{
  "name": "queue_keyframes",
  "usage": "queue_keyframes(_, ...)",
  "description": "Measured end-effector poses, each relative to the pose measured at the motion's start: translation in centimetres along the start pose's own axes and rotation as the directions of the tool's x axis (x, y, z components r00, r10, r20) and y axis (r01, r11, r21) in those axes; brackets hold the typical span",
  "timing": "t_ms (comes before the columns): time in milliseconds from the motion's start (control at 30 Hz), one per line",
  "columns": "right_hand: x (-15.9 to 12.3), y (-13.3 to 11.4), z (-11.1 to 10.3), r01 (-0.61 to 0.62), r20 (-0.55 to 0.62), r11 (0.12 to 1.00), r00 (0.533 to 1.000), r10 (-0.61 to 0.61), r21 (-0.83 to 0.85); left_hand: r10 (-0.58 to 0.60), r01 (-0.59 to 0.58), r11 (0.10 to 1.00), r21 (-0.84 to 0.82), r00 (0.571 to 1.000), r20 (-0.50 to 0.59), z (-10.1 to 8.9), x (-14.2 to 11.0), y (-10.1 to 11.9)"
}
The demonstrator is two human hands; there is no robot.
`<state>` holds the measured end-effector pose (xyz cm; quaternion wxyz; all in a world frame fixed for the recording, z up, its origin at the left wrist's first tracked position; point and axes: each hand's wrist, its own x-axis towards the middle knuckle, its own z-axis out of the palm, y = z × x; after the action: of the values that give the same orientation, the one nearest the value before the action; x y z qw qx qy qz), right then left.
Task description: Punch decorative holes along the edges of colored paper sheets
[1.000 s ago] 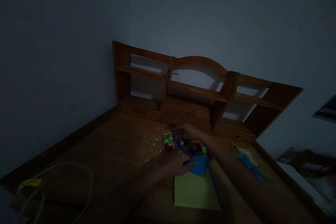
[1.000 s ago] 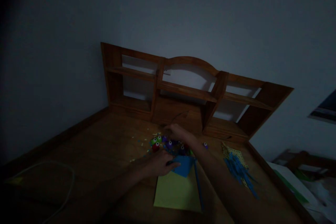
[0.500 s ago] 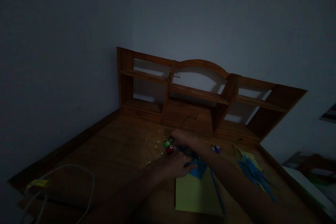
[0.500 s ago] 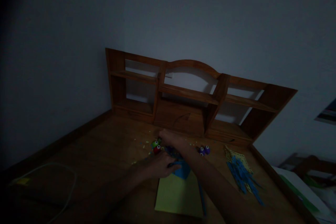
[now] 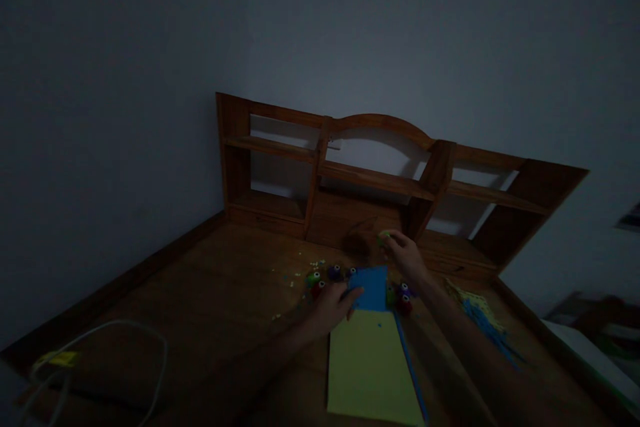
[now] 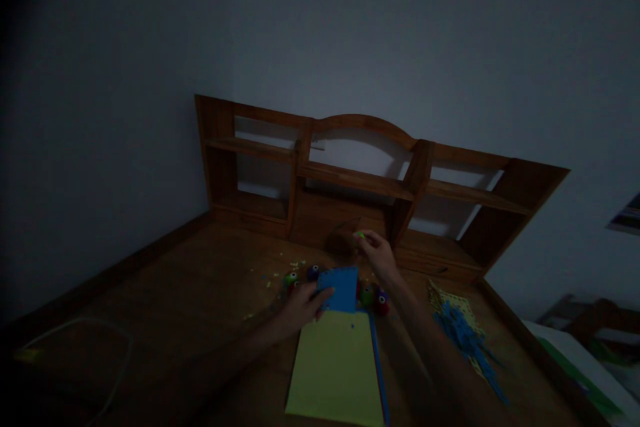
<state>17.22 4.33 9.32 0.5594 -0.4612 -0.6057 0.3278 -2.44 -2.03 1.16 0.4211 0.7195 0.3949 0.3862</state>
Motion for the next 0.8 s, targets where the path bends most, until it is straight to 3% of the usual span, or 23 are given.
queue_keyframes(100,-3.9,1.6,-1.2,-0.114,-0.123,0.992,0.985,0.12,0.053,-0.061,0.041,0.969,-0.245,0.995,-0.076,0.2,0.5,-0.4)
queue_keyframes(167,-6.2,2.7,-1.1,-0.175,-0.129,0.978,0.973,0.189,0.116,-0.058,0.018,0.94,-0.341,0.992,-0.108,0.3,0.8,-0.8)
queue_keyframes(267,-8.5,4.1,-0.4,-0.168,-0.103,0.959,0.975,0.196,0.23,-0.034,-0.015,0.914,-0.406,0.993,-0.113,0.3,1.2,-1.5)
queue_keyframes(467,-10.0,5.2,0.7,-0.214,0.063,0.925,0.977,0.204,0.315,-0.058,-0.021,0.917,-0.398,0.981,-0.185,-0.3,1.7,-1.5)
queue_keyframes(800,-11.1,4.9,2.0,-0.261,0.192,0.885,0.961,0.199,0.386,-0.105,0.024,0.919,-0.394,0.977,-0.188,-0.4,1.4,-0.2)
